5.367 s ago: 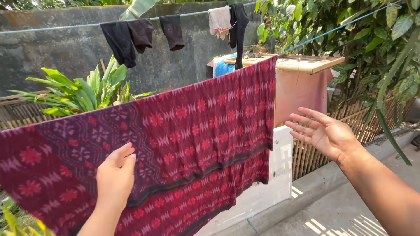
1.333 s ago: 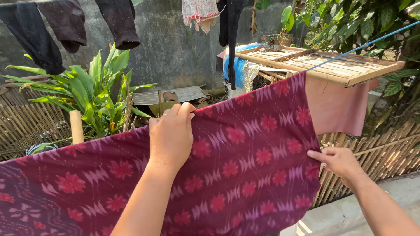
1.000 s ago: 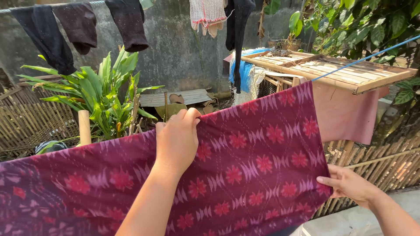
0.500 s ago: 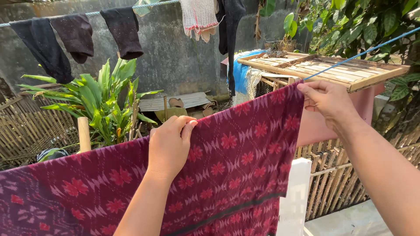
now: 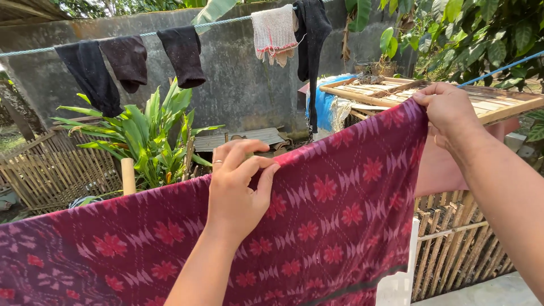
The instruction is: Smoothing and adjusting wet clothes on a clothesline to dry.
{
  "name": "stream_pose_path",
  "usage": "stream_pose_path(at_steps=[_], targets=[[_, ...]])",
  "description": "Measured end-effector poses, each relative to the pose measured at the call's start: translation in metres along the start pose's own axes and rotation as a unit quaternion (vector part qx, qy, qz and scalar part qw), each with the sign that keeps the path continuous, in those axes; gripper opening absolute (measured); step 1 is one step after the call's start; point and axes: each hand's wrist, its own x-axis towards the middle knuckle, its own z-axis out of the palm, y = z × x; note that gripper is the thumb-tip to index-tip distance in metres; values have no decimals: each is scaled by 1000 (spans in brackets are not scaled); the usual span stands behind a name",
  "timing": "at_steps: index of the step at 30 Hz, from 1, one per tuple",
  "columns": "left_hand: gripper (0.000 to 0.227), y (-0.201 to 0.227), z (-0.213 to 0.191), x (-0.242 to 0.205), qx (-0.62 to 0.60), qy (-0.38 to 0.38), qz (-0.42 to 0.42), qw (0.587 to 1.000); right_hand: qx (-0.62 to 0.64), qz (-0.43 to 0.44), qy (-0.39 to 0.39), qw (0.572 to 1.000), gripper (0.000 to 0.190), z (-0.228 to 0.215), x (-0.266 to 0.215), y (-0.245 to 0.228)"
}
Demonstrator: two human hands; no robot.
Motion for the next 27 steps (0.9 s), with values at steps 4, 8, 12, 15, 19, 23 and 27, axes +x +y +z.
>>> stream_pose_path(at_steps=[4,8,12,15,19,23,27], targets=[[25,-29,-5,0,34,-125,-96,987,-70,-9,4,997,6,-11,18,15],[31,-38,-9,-3,199,-287,-190,918,-163,-51,9,985,11,-11,9,12],[27,-39,-8,-20,149,-149,-129,969,-179,-105,45,977,13,-3,-25,-11],[27,-35,-12,-15,133,-111,-119,978,-232,-379,92,891,21,9,-47,-25],[27,-38,-7,-23,160,-160,-145,963,-315,-248,38,915,17,-18,1,11],[27,-33,-5,-25,192,-155,-128,961,-129,-227,77,962,35,-24,6,42],[27,-38,0,-28,189,-171,-143,956,-10,-90,-48,995,35,-17,-60,55]])
